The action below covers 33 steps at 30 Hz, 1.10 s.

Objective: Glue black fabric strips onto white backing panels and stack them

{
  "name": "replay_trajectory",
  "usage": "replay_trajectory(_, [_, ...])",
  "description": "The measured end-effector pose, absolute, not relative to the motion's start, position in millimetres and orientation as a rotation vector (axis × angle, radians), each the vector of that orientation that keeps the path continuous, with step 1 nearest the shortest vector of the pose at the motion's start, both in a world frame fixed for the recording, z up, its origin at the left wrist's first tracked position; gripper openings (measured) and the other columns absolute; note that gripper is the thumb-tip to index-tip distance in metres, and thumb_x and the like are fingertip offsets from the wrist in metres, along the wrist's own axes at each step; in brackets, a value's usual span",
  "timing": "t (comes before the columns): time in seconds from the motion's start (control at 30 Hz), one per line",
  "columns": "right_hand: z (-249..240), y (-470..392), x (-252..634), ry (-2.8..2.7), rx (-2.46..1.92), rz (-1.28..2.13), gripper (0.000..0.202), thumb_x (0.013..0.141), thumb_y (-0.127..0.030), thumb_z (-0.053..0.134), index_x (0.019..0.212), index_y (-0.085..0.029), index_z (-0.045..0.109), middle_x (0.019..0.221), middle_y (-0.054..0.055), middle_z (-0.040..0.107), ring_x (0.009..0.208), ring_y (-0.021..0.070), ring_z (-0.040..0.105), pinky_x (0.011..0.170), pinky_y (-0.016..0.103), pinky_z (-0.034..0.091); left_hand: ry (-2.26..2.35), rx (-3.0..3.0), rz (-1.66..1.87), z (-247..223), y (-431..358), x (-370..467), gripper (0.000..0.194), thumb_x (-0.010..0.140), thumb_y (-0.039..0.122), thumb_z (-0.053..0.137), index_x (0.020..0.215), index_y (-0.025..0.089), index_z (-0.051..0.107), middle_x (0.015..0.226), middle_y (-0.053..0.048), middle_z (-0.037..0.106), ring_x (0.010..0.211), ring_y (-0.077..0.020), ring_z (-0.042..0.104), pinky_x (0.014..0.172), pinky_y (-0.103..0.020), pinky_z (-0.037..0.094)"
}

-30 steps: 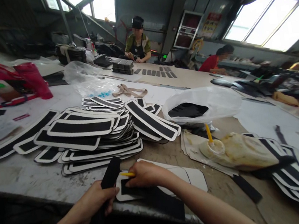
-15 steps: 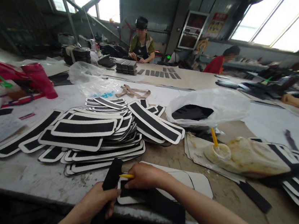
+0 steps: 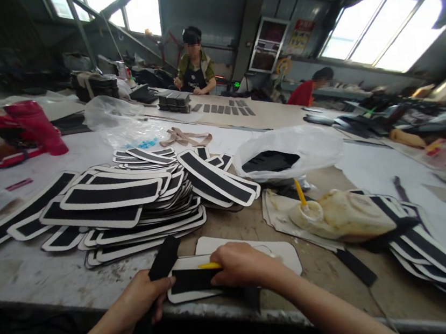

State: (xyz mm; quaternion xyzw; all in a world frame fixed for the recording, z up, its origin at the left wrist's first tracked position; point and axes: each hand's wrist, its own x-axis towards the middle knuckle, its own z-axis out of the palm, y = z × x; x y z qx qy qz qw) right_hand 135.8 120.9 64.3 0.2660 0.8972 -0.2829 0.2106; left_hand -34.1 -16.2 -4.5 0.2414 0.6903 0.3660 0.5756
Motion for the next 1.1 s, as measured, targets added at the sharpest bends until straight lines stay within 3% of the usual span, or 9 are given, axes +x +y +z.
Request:
replay_trajectory(0.2, [65, 134, 222, 2.391, 1.279, -1.079, 0.018, 0.077, -0.029, 0.048, 0.065, -0.016, 0.054, 0.056, -0.004, 0.047, 0.052, 0.0092, 0.041, 0.05, 0.02, 0.03, 1.652, 0.604, 0.831, -7, -16, -34, 0.038, 0.063, 0.045, 0.051, 0.037, 0.02, 0.038, 0.027, 0.001, 0.042, 0.027, -0.0106, 0.037, 0.034, -0.023, 0.027])
replay_trajectory(0.4, [36, 128, 228, 2.487, 1.602, -0.665, 0.024, 0.08, -0.037, 0.049, 0.073, -0.017, 0.059, 0.073, 0.004, 0.061, 0.067, 0.015, 0.053, 0.059, 0.023, 0.032, 1.723, 0.627, 0.778, -6, -15, -31, 0.042, 0.062, 0.05, 0.053, 0.035, 0.021, 0.038, 0.027, -0.001, 0.044, 0.027, -0.012, 0.038, 0.035, -0.024, 0.028])
replay_trajectory(0.53, [30, 132, 226, 2.416, 1.637, -0.587, 0.028, 0.08, -0.044, 0.049, 0.081, -0.018, 0.061, 0.081, 0.007, 0.064, 0.076, 0.0183, 0.057, 0.063, 0.024, 0.033, 1.742, 0.648, 0.809, -6, -14, -28, 0.043, 0.059, 0.052, 0.054, 0.034, 0.022, 0.038, 0.025, -0.003, 0.044, 0.026, -0.0126, 0.037, 0.036, -0.024, 0.027])
replay_trajectory(1.1, [21, 150, 230, 2.364, 1.618, -0.739, 0.03, 0.076, -0.046, 0.055, 0.078, -0.018, 0.062, 0.072, 0.004, 0.064, 0.066, 0.0161, 0.056, 0.054, 0.023, 0.031, 1.843, 0.602, 0.72, 8, -9, -19, 0.041, 0.054, 0.055, 0.051, 0.031, 0.024, 0.036, 0.023, -0.001, 0.039, 0.027, -0.0136, 0.037, 0.039, -0.027, 0.029])
